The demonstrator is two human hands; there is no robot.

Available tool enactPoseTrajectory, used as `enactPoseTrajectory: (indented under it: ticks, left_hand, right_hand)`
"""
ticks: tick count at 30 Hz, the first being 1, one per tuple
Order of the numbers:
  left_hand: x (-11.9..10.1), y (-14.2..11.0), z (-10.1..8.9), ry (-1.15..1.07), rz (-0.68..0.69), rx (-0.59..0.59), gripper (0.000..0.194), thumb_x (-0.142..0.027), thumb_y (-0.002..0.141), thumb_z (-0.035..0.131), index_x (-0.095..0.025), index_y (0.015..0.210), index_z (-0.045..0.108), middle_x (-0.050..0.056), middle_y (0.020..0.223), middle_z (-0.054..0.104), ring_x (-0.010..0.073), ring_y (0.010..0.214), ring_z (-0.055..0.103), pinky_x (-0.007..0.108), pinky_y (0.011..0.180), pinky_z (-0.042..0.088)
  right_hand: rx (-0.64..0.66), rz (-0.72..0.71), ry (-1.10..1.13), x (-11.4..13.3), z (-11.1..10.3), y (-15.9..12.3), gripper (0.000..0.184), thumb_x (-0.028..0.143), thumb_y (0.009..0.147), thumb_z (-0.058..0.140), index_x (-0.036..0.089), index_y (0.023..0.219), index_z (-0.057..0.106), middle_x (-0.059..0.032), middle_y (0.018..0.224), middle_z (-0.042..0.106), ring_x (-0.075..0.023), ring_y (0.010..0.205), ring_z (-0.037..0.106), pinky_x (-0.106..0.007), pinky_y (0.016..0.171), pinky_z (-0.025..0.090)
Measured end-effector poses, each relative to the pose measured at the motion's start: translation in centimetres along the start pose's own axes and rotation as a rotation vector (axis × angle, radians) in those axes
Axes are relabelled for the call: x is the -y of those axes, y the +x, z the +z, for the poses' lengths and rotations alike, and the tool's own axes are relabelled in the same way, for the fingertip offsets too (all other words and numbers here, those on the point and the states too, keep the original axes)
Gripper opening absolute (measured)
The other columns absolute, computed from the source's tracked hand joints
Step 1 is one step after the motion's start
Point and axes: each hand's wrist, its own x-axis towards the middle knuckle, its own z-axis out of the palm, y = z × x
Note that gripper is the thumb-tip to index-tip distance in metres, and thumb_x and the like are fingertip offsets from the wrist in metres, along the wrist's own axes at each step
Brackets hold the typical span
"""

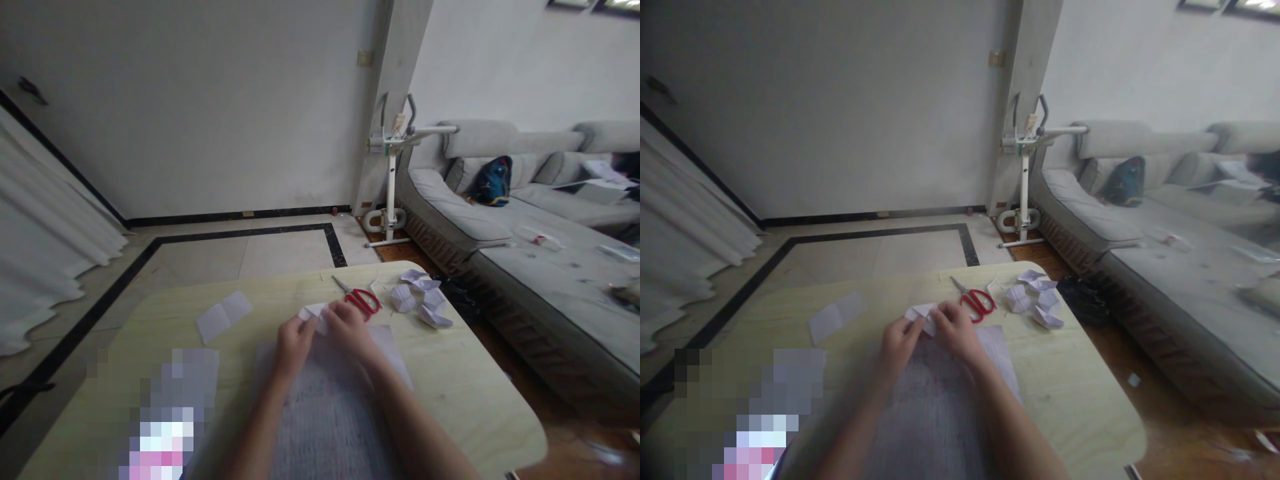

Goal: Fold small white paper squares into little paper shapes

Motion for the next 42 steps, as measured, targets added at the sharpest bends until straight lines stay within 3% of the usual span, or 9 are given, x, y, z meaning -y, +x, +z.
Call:
enactPoseTrajectory:
  ticks: [7, 13, 21, 30, 38, 42]
  left_hand:
    - [-0.2, -0.5, -0.2, -0.133, -0.021, 0.094, 0.036, -0.045, 0.078, 0.058, -0.011, 0.067, 0.064, 0.003, 0.059, 0.063, 0.0165, 0.057, 0.058, 0.022, 0.052, 0.042]
    - [-0.5, -0.4, -0.1, -0.17, -0.077, 0.051, 0.037, -0.047, 0.079, 0.057, -0.011, 0.073, 0.064, 0.003, 0.062, 0.062, 0.0161, 0.058, 0.057, 0.022, 0.052, 0.043]
    - [-1.3, -0.1, -0.5, -0.144, -0.041, -0.008, 0.027, -0.039, 0.077, 0.061, -0.013, 0.069, 0.064, -0.002, 0.058, 0.058, 0.0125, 0.056, 0.052, 0.019, 0.05, 0.039]
    - [-0.9, 0.2, -0.5, -0.06, -0.023, -0.095, 0.032, -0.042, 0.079, 0.059, -0.013, 0.068, 0.068, -0.001, 0.056, 0.059, 0.0134, 0.056, 0.053, 0.02, 0.052, 0.039]
    - [0.0, 0.5, -0.5, -0.035, -0.008, -0.031, 0.037, -0.045, 0.078, 0.06, -0.014, 0.058, 0.065, -0.002, 0.05, 0.055, 0.0125, 0.051, 0.051, 0.02, 0.049, 0.037]
    - [0.7, 0.5, -0.3, -0.115, -0.063, 0.029, 0.038, -0.048, 0.078, 0.059, -0.013, 0.066, 0.067, 0.001, 0.056, 0.062, 0.0152, 0.054, 0.057, 0.021, 0.05, 0.041]
  right_hand:
    - [-0.03, -0.06, -0.088, 0.3, -0.1, -0.2, 0.022, 0.026, 0.083, 0.05, 0.017, 0.064, 0.05, 0.0009, 0.06, 0.051, -0.0122, 0.058, 0.046, -0.022, 0.051, 0.033]
    - [0.004, -0.09, -0.126, 0.3, -0.2, -0.2, 0.022, 0.025, 0.083, 0.05, 0.017, 0.063, 0.049, 0.0016, 0.059, 0.049, -0.0116, 0.057, 0.045, -0.022, 0.05, 0.032]
    - [0.028, -0.066, -0.148, 0.3, -0.1, -0.2, 0.023, 0.028, 0.084, 0.053, 0.016, 0.065, 0.055, 0.0007, 0.06, 0.053, -0.0118, 0.058, 0.046, -0.022, 0.051, 0.034]
    - [0.064, -0.076, -0.142, 0.4, 0.1, -0.4, 0.029, 0.032, 0.086, 0.052, 0.015, 0.063, 0.056, 0.0003, 0.06, 0.054, -0.0119, 0.059, 0.049, -0.021, 0.051, 0.035]
    - [0.087, -0.049, -0.12, -0.2, -0.6, 0.0, 0.034, 0.037, 0.084, 0.054, 0.016, 0.058, 0.05, 0.0018, 0.056, 0.048, -0.0107, 0.054, 0.044, -0.021, 0.048, 0.031]
    - [0.103, -0.034, -0.097, -0.5, -0.9, 0.2, 0.034, 0.039, 0.083, 0.056, 0.017, 0.058, 0.05, 0.0022, 0.056, 0.048, -0.0105, 0.052, 0.043, -0.022, 0.048, 0.03]
